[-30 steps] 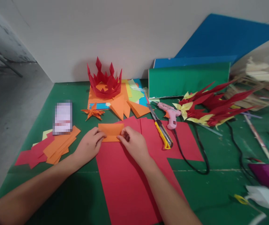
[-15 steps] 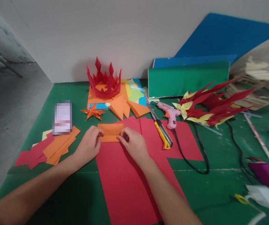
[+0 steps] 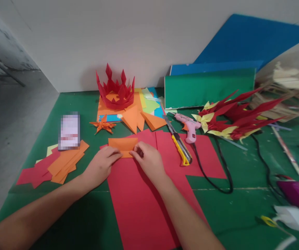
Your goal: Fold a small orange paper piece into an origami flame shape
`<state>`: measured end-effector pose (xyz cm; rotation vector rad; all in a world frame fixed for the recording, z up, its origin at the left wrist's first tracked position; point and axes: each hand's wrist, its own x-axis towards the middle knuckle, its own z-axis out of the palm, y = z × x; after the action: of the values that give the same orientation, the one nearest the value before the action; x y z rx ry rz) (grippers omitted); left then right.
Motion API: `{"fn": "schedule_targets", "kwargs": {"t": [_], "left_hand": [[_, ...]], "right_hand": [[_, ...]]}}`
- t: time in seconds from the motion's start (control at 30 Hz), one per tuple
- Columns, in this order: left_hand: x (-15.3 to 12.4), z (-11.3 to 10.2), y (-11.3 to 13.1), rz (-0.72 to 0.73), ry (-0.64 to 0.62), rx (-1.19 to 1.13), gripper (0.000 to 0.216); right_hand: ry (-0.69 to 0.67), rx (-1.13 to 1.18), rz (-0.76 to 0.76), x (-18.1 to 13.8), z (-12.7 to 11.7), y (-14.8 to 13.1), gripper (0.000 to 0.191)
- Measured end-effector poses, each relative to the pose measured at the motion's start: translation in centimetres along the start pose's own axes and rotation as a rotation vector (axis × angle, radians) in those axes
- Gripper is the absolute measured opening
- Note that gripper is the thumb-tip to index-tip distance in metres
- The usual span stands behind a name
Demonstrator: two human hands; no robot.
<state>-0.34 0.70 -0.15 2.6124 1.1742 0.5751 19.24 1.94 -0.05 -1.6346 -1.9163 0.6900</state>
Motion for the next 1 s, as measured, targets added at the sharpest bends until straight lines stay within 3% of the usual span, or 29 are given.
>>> {"fn": "schedule_targets", "kwargs": {"t": [0.27, 0.43, 0.8, 0.9, 1.0], "left_hand": [[-1.6, 1.4, 4.2, -0.104, -0.198, 0.444, 0.043], [-1.4, 1.3, 4.5, -0.122, -0.297, 0.488, 0.044], [-1.4, 1.0, 4.3, -0.076, -0.268, 0.453, 0.046], [-1.3, 0.8, 4.1, -0.056, -0.282, 0.434, 0.045], [-1.3, 0.8, 4.1, -0.048, -0.302, 0.450, 0.040]], "right_hand": [[0.021, -0.002, -0.029, 0.0, 0.0, 0.0, 0.028], [0.028, -0.002, -0.020, 0.0, 0.0, -0.1, 0.030], [0.035, -0.027, -0.035, -0.1, 0.0, 0.0, 0.029], [0.080, -0.086, -0.162, -0.4, -0.2, -0.1, 0.027], [0.053, -0.200, -0.448, -0.5, -0.5, -0.2, 0.027]]}}
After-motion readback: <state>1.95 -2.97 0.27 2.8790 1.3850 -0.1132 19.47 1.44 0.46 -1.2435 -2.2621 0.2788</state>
